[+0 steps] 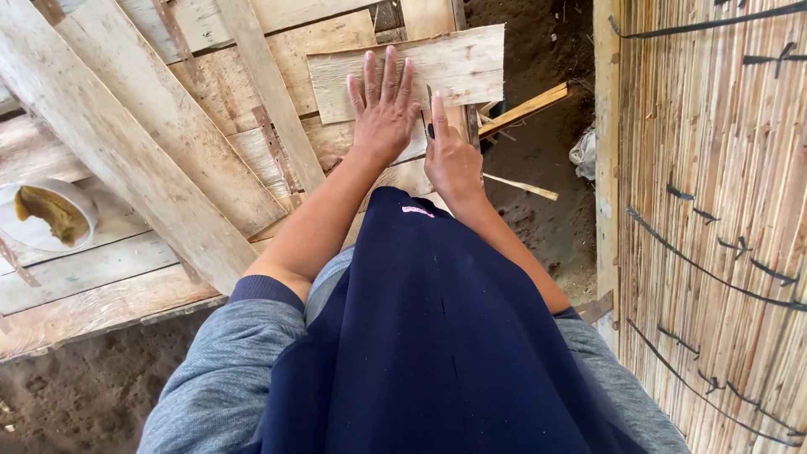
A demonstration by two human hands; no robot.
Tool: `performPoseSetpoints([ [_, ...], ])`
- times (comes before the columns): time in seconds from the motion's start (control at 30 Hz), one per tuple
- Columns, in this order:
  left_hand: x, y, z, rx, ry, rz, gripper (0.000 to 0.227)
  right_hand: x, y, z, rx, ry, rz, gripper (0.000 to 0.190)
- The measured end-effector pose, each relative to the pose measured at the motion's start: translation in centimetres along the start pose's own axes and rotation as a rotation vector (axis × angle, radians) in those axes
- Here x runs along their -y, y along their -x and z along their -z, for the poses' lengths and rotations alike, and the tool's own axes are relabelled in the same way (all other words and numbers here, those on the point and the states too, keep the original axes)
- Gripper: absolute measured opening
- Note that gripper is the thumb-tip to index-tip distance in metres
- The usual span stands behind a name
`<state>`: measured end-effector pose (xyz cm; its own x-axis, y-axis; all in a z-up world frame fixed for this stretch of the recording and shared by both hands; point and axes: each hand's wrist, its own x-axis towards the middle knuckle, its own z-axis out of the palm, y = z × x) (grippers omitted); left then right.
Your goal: Applying thin wood veneer strips to a wooden panel using glue and a utility knife for trimming.
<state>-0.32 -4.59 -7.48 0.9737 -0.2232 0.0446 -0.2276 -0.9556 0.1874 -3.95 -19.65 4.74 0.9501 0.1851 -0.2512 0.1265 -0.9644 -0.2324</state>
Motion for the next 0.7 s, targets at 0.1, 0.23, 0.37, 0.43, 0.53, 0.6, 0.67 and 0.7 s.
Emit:
performPoseSetpoints([
  [0.1,-0.4,-0.6,3.7,0.338,0.22,0.077,0.069,0.2,-0.4,-0.5,0.006,0.026,-0.008,0.082],
  [0.23,-0.1,0.1,0.1,-0.014,0.012,0.004,0.074,0.4,-0.9,-0.8,0.04,0.04,-0.062,0.083],
  [0.37,0.1,-0.1,-0.3,0.005,0.018,0.007,0.078,0.5,-1.0,-0.7,0.035,0.023,-0.039,0.086],
  [0.43,0.0,-0.2,-0.5,0.016,0.003,0.011,0.085,0.5,-1.1,-0.6,0.054,0.018,-0.045,0.086],
  [0.53,-0.1,-0.3,0.0,0.038,0.02,0.022,0.083,0.7,-1.3,-0.2,0.053,0.04,-0.022,0.082],
  [0.6,-0.3,-0.6,0.5,0.164,0.087,0.064,0.084,1.0,-1.6,0.6,0.076,0.048,-0.018,0.078],
  [0.67,-0.4,-0.6,0.5,0.158,0.099,0.077,0.084,0.9,-2.1,0.7,0.1,0.071,-0.01,0.079],
  [0.7,-0.5,-0.7,0.5,0.148,0.109,0.088,0.084,0.9,-2.4,0.8,0.121,0.094,-0.002,0.08],
])
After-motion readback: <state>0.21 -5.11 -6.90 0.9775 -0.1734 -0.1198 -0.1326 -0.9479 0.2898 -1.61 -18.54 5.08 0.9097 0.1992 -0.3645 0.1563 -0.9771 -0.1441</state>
